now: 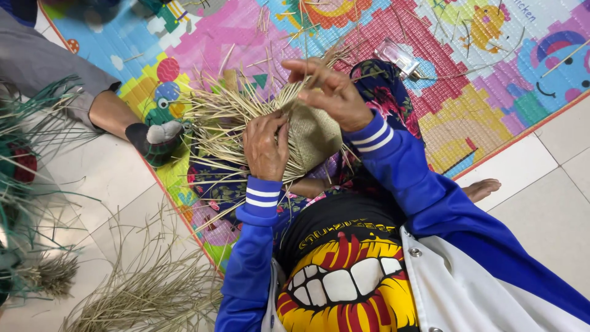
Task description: Weaving a hat from dried straw or grass strands while sitting on the floor.
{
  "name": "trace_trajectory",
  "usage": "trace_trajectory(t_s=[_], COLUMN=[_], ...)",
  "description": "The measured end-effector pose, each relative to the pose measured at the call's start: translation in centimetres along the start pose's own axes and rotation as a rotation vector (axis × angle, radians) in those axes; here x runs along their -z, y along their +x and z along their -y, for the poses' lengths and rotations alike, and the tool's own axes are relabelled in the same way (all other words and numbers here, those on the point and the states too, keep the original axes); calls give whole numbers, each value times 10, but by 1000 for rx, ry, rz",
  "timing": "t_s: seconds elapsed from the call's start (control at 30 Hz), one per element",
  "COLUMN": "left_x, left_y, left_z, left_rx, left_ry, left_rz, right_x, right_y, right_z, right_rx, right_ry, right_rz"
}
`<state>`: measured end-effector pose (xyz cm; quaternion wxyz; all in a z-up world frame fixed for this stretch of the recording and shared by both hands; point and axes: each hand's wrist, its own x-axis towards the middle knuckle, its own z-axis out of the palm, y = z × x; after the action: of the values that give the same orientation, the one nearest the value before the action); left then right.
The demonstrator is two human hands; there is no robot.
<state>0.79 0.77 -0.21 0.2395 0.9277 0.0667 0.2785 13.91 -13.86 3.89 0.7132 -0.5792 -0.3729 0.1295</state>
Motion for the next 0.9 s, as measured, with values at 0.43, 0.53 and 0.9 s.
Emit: trace_trajectory(t_s=[0.43, 0.53, 0.9], left_x=[4, 0, 14], left_y=[6, 2, 12], left_z=[11, 14, -3], left_rx=[65, 61, 46], left_ry=[-84, -16, 86], left_rz=[137, 156, 186], right_x=[-1, -2, 2], right_y=[-24, -28, -21], right_z=[-75, -89, -91], right_rx=[6, -77, -66], right_ry=[-425, -430, -484], right_rz=[49, 1, -44])
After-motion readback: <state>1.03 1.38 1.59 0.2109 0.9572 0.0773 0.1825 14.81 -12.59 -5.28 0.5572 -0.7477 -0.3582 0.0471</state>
